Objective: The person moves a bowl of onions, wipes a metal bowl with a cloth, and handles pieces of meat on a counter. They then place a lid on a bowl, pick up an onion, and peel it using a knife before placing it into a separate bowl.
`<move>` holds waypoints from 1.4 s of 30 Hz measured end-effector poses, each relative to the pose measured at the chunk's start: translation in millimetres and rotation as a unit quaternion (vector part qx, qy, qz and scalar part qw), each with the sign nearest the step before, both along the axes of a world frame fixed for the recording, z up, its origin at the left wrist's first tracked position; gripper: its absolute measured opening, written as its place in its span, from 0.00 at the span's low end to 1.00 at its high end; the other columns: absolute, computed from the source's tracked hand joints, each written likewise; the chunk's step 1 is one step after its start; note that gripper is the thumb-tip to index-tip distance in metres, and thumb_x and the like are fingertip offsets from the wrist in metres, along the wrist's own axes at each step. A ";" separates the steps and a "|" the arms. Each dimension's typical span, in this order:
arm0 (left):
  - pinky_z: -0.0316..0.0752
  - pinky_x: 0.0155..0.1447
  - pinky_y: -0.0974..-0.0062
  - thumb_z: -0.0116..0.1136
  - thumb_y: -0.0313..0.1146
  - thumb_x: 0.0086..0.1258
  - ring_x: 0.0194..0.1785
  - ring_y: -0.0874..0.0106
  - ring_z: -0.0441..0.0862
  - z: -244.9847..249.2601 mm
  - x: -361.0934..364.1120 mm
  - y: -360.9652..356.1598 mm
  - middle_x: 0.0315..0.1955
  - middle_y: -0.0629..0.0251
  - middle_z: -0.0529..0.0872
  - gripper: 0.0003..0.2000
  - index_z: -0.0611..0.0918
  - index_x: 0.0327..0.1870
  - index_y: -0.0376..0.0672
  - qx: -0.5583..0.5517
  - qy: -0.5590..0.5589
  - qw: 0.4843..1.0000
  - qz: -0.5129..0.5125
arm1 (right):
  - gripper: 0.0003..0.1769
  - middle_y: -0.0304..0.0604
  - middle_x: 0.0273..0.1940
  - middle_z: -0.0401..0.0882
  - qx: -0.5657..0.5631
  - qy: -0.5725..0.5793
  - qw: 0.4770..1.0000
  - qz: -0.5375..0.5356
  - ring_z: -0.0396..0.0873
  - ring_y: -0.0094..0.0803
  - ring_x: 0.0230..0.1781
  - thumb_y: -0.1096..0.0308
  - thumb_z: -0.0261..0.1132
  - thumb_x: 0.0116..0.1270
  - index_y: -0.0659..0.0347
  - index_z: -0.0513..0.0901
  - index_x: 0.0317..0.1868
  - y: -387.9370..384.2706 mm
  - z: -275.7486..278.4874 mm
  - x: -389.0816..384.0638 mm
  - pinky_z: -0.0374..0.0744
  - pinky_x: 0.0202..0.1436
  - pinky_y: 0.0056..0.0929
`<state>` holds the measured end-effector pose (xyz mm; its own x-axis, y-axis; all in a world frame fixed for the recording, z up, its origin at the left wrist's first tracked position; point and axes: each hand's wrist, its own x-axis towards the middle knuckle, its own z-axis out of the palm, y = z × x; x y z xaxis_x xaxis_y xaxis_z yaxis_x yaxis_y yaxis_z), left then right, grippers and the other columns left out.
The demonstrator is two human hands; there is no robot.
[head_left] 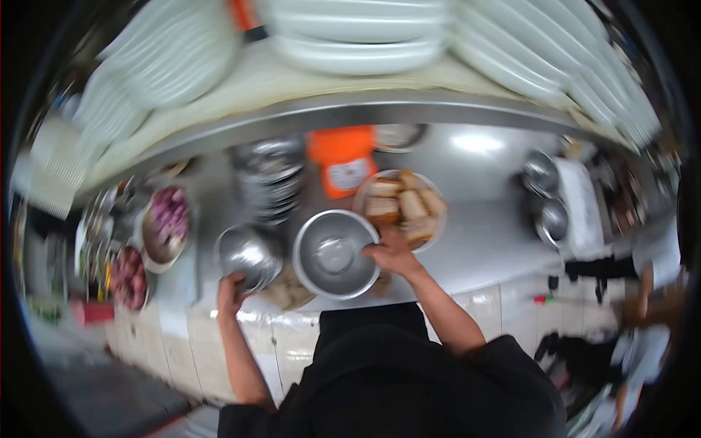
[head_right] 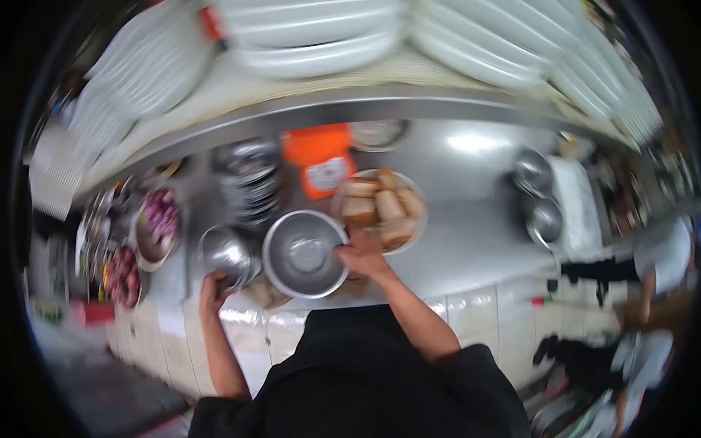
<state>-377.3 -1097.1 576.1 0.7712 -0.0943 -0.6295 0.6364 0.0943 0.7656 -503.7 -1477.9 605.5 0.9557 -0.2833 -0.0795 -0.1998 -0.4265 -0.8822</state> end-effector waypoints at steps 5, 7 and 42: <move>0.76 0.42 0.57 0.60 0.48 0.55 0.54 0.62 0.76 -1.7 7.4 8.2 0.52 0.60 0.77 0.30 0.70 0.59 0.48 0.005 0.048 0.997 -0.052 | 0.19 0.48 0.32 0.81 0.195 0.021 0.952 -0.234 0.77 0.33 0.31 0.71 0.67 0.45 0.71 0.78 0.40 -76.9 74.4 -98.6 0.74 0.37 0.28; 0.69 0.51 0.51 0.57 0.60 0.54 0.60 0.57 0.70 22.6 2.6 -4.0 0.63 0.56 0.65 0.39 0.64 0.66 0.50 0.045 0.025 0.997 -0.055 | 0.19 0.46 0.33 0.81 0.222 -0.029 0.907 -0.357 0.78 0.30 0.31 0.73 0.66 0.47 0.71 0.78 0.41 -120.3 75.2 -140.1 0.75 0.37 0.27; 0.78 0.23 0.68 0.59 0.38 0.44 0.20 0.62 0.81 144.5 135.9 -163.4 0.19 0.50 0.82 0.17 0.81 0.23 0.27 0.428 -0.196 0.880 -0.066 | 0.39 0.57 0.49 0.75 -0.395 0.179 0.492 -0.755 0.73 0.56 0.50 0.37 0.59 0.58 0.65 0.72 0.55 -292.1 7.0 -181.0 0.74 0.49 0.47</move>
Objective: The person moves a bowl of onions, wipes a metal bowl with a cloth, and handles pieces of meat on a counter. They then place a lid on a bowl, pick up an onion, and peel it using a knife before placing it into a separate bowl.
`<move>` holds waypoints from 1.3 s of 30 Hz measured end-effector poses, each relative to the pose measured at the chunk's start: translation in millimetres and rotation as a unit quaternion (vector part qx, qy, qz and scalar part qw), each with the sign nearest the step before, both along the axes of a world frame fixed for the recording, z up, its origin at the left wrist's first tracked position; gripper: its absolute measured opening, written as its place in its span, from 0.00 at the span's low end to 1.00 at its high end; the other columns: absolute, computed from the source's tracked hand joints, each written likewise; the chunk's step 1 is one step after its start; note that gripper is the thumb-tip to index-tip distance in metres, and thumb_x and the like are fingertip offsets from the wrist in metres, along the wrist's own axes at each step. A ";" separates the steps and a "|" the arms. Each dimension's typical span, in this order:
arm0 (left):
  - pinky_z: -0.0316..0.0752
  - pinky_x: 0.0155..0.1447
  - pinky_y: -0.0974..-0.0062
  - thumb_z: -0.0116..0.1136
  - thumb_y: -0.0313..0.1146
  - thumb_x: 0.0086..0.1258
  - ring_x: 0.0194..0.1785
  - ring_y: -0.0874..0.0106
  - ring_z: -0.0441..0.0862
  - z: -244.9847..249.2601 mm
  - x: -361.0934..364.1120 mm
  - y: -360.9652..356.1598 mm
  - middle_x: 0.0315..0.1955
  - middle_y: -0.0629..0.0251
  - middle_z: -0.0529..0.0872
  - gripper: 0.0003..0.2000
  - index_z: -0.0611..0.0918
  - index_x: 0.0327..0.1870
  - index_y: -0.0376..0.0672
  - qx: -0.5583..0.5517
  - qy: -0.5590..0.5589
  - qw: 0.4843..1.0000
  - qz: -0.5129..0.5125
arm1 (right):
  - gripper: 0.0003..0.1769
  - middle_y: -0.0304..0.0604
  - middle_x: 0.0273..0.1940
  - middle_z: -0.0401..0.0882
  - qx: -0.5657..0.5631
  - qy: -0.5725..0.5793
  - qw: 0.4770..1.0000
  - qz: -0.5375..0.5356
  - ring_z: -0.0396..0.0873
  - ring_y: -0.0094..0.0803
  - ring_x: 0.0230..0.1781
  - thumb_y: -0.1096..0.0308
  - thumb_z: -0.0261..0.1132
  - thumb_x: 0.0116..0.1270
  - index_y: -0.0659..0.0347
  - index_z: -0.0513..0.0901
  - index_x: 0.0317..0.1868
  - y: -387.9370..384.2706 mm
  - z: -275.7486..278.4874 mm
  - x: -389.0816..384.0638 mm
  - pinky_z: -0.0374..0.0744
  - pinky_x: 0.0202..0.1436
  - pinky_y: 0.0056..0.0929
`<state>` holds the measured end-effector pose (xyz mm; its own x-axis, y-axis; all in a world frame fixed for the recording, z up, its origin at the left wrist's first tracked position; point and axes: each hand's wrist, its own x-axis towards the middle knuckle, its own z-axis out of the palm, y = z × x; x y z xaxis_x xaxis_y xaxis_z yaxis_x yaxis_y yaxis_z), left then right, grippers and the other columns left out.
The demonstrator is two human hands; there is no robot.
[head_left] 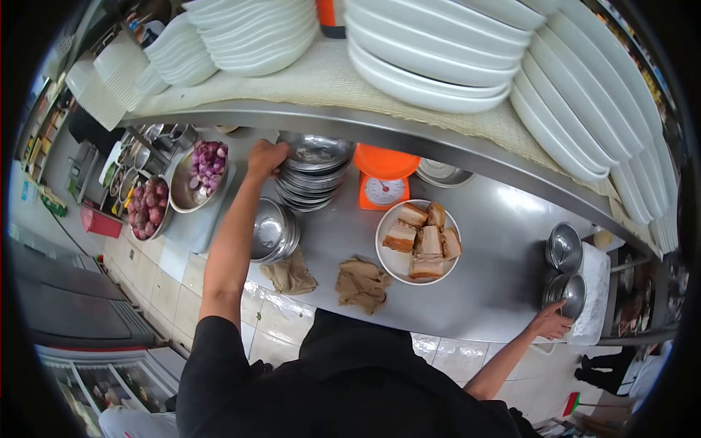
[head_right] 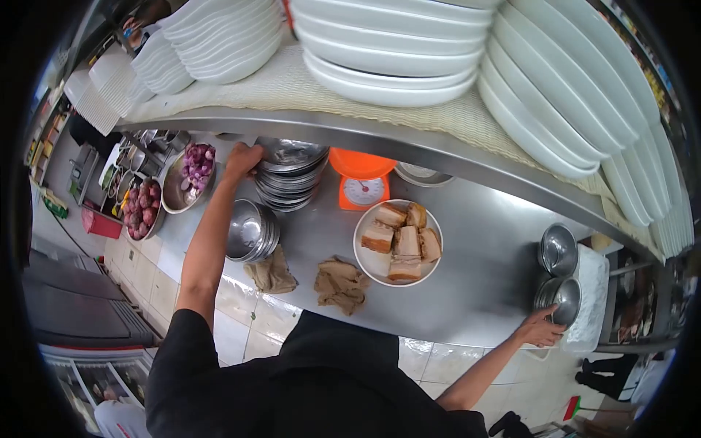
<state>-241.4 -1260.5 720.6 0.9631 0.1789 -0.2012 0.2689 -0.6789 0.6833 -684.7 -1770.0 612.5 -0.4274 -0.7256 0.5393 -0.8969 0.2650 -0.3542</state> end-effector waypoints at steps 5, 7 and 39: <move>0.78 0.23 0.69 0.60 0.36 0.46 0.21 0.65 0.80 -16.1 16.0 14.0 0.20 0.51 0.82 0.15 0.82 0.24 0.28 -0.033 0.030 0.999 -0.008 | 0.20 0.42 0.46 0.79 0.160 -0.503 0.567 0.633 0.77 0.29 0.42 0.57 0.60 0.66 0.65 0.78 0.50 144.4 -12.3 151.6 0.76 0.45 0.28; 0.78 0.22 0.69 0.61 0.34 0.47 0.21 0.68 0.79 -12.0 15.1 16.3 0.22 0.54 0.83 0.13 0.81 0.24 0.29 -0.065 0.055 0.996 -0.008 | 0.17 0.45 0.46 0.81 0.390 -0.371 0.499 0.679 0.77 0.28 0.47 0.63 0.61 0.65 0.64 0.79 0.50 256.0 69.8 227.2 0.74 0.49 0.25; 0.68 0.23 0.69 0.53 0.33 0.47 0.22 0.67 0.74 -11.5 -16.9 56.6 0.19 0.61 0.77 0.10 0.79 0.23 0.35 -0.232 -0.065 0.970 -0.031 | 0.08 0.42 0.25 0.75 0.459 -0.385 0.446 0.665 0.73 0.31 0.25 0.67 0.58 0.48 0.62 0.76 0.20 365.9 66.9 400.8 0.76 0.21 0.34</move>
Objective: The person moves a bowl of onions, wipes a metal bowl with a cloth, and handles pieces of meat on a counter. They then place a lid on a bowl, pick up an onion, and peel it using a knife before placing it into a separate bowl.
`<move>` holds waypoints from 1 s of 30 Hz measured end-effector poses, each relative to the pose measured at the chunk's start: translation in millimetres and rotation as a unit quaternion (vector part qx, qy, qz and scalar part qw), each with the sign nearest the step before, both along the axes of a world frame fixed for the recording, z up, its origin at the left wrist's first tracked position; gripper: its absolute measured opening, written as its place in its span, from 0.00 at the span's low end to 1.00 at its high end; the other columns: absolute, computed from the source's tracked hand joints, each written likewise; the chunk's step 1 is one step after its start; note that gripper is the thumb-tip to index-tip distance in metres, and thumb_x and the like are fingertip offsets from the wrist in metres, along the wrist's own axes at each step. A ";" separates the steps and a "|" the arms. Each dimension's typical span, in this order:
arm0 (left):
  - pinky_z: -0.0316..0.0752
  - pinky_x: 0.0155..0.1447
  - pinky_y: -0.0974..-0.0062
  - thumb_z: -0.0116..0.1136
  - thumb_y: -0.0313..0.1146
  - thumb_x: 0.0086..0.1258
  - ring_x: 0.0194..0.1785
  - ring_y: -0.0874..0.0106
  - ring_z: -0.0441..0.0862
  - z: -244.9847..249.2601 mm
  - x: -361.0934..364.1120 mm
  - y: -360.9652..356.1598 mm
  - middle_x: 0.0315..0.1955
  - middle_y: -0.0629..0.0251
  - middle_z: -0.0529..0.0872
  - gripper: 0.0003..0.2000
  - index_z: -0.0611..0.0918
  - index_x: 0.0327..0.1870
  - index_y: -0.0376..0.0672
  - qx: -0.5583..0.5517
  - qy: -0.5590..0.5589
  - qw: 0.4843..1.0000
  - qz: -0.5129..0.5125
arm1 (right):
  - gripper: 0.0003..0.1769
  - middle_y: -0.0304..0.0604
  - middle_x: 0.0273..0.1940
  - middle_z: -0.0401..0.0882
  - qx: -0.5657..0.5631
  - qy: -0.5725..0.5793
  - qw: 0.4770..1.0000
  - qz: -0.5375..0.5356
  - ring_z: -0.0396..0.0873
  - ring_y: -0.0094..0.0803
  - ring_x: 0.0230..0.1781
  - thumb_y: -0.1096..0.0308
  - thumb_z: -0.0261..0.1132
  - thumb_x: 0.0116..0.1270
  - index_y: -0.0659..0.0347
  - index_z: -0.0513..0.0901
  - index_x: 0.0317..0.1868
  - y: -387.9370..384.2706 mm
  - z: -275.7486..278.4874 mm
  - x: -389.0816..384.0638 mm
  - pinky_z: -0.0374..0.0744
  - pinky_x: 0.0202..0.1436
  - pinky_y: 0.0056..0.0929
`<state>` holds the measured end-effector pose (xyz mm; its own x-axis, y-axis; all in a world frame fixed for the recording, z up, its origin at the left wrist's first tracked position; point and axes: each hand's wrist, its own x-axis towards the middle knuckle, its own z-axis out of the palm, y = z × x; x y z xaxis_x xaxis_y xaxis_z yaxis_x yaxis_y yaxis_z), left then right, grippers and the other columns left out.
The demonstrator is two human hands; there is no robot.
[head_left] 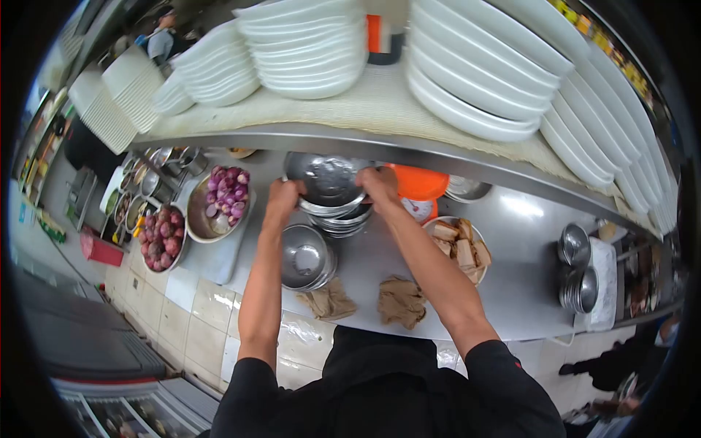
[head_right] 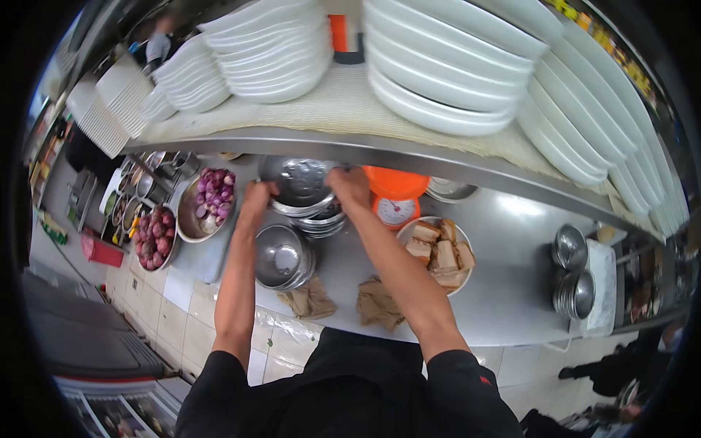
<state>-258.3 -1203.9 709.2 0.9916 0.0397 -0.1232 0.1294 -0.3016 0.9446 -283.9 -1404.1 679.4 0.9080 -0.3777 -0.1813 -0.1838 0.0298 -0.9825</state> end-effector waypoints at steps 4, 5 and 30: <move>0.61 0.22 0.69 0.55 0.35 0.47 0.18 0.71 0.71 6.8 0.0 -2.0 0.15 0.63 0.75 0.10 0.79 0.22 0.34 0.046 -0.050 0.998 0.017 | 0.09 0.41 0.22 0.73 0.063 0.029 0.998 -0.011 0.71 0.31 0.18 0.65 0.62 0.45 0.62 0.78 0.22 -4.6 -9.4 -3.4 0.74 0.17 0.32; 0.66 0.35 0.72 0.54 0.39 0.52 0.29 0.72 0.72 17.4 -7.7 -1.1 0.25 0.68 0.78 0.12 0.81 0.28 0.40 0.045 -0.009 0.999 -0.024 | 0.11 0.43 0.26 0.75 0.051 0.037 0.998 -0.001 0.74 0.34 0.22 0.66 0.63 0.41 0.65 0.77 0.23 -8.4 6.0 -14.0 0.74 0.17 0.32; 0.75 0.24 0.68 0.54 0.29 0.54 0.27 0.68 0.77 -67.8 -257.6 -621.1 0.27 0.60 0.78 0.15 0.75 0.42 0.30 -0.147 0.124 0.895 -0.403 | 0.27 0.66 0.44 0.77 -0.259 0.187 0.880 -0.352 0.75 0.55 0.51 0.62 0.57 0.48 0.73 0.76 0.46 -567.0 9.5 -373.9 0.73 0.56 0.40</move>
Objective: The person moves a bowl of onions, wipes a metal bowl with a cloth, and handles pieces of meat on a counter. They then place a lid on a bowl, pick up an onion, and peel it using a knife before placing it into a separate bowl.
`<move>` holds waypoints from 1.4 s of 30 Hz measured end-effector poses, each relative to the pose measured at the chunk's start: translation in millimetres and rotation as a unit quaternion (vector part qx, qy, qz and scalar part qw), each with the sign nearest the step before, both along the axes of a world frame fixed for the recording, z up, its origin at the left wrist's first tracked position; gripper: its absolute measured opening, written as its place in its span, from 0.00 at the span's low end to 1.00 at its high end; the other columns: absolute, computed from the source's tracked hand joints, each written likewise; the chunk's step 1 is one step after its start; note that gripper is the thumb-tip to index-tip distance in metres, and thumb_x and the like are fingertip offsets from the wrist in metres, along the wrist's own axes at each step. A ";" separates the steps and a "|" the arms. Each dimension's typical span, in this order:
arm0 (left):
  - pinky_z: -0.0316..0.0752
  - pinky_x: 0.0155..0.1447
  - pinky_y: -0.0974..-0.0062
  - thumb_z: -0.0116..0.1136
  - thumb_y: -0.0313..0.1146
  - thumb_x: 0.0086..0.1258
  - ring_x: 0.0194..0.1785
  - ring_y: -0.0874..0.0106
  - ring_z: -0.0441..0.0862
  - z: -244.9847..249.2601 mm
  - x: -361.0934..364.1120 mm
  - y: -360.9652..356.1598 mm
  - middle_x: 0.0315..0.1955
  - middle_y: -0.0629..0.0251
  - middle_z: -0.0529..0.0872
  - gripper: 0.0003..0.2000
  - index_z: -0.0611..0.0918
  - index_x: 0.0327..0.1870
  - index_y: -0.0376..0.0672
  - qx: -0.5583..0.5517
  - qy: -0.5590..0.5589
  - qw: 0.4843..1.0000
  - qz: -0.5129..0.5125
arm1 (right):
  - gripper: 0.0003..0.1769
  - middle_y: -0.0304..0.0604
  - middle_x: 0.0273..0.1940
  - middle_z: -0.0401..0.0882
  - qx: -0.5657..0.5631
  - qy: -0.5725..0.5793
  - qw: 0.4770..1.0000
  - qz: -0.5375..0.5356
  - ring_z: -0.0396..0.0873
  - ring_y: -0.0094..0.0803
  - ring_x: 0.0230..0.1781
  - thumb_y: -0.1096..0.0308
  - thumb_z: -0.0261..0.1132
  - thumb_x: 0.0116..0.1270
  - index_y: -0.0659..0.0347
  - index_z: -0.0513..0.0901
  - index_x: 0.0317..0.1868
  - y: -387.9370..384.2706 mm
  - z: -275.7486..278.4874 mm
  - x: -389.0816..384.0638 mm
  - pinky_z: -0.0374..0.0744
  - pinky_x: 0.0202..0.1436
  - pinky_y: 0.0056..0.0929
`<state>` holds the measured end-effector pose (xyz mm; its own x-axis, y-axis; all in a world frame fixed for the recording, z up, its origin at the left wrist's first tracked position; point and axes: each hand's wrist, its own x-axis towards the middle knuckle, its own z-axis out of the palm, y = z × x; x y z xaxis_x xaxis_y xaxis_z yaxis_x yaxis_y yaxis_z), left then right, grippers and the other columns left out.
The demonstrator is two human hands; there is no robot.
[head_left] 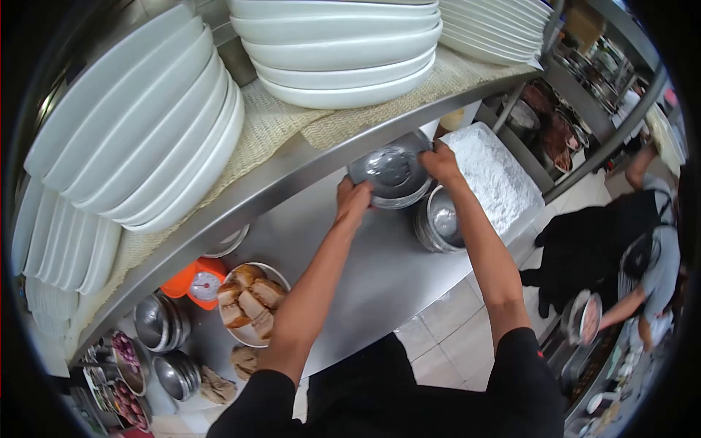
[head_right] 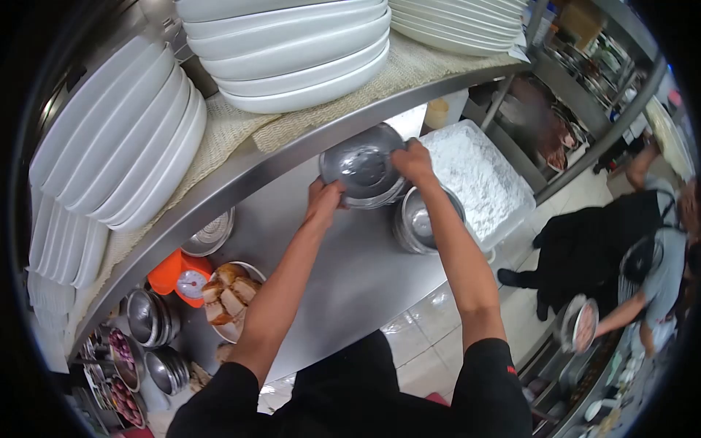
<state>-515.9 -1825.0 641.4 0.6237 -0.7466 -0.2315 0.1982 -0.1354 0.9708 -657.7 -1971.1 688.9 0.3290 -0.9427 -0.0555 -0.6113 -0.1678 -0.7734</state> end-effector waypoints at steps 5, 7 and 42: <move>0.78 0.37 0.66 0.55 0.35 0.56 0.29 0.60 0.81 -21.9 -16.4 -63.9 0.28 0.50 0.82 0.19 0.76 0.44 0.29 0.098 -0.170 0.979 -0.055 | 0.29 0.62 0.47 0.77 -0.129 0.140 0.980 0.054 0.75 0.55 0.50 0.54 0.59 0.55 0.72 0.74 0.49 -91.1 -78.7 -24.5 0.73 0.53 0.47; 0.77 0.47 0.64 0.55 0.35 0.55 0.39 0.55 0.82 -54.0 -34.5 -73.6 0.31 0.43 0.83 0.17 0.79 0.38 0.27 0.141 -0.505 0.849 0.059 | 0.26 0.55 0.49 0.74 -0.274 0.384 0.877 0.092 0.71 0.50 0.50 0.55 0.60 0.55 0.67 0.75 0.48 -142.7 -142.8 -32.3 0.68 0.53 0.49; 0.77 0.32 0.72 0.58 0.39 0.56 0.31 0.67 0.81 -75.0 151.7 718.8 0.47 0.52 0.80 0.33 0.65 0.66 0.42 0.080 0.038 0.933 0.349 | 0.34 0.45 0.57 0.68 0.232 -0.244 0.906 0.254 0.68 0.36 0.56 0.48 0.58 0.64 0.60 0.64 0.63 620.5 -86.9 224.5 0.67 0.57 0.38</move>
<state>-364.1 -1106.3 566.4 0.9226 -0.1167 -0.3677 0.3590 -0.0892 0.9291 -433.2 -1350.7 601.9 0.8069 -0.5744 -0.1378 -0.1113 0.0813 -0.9905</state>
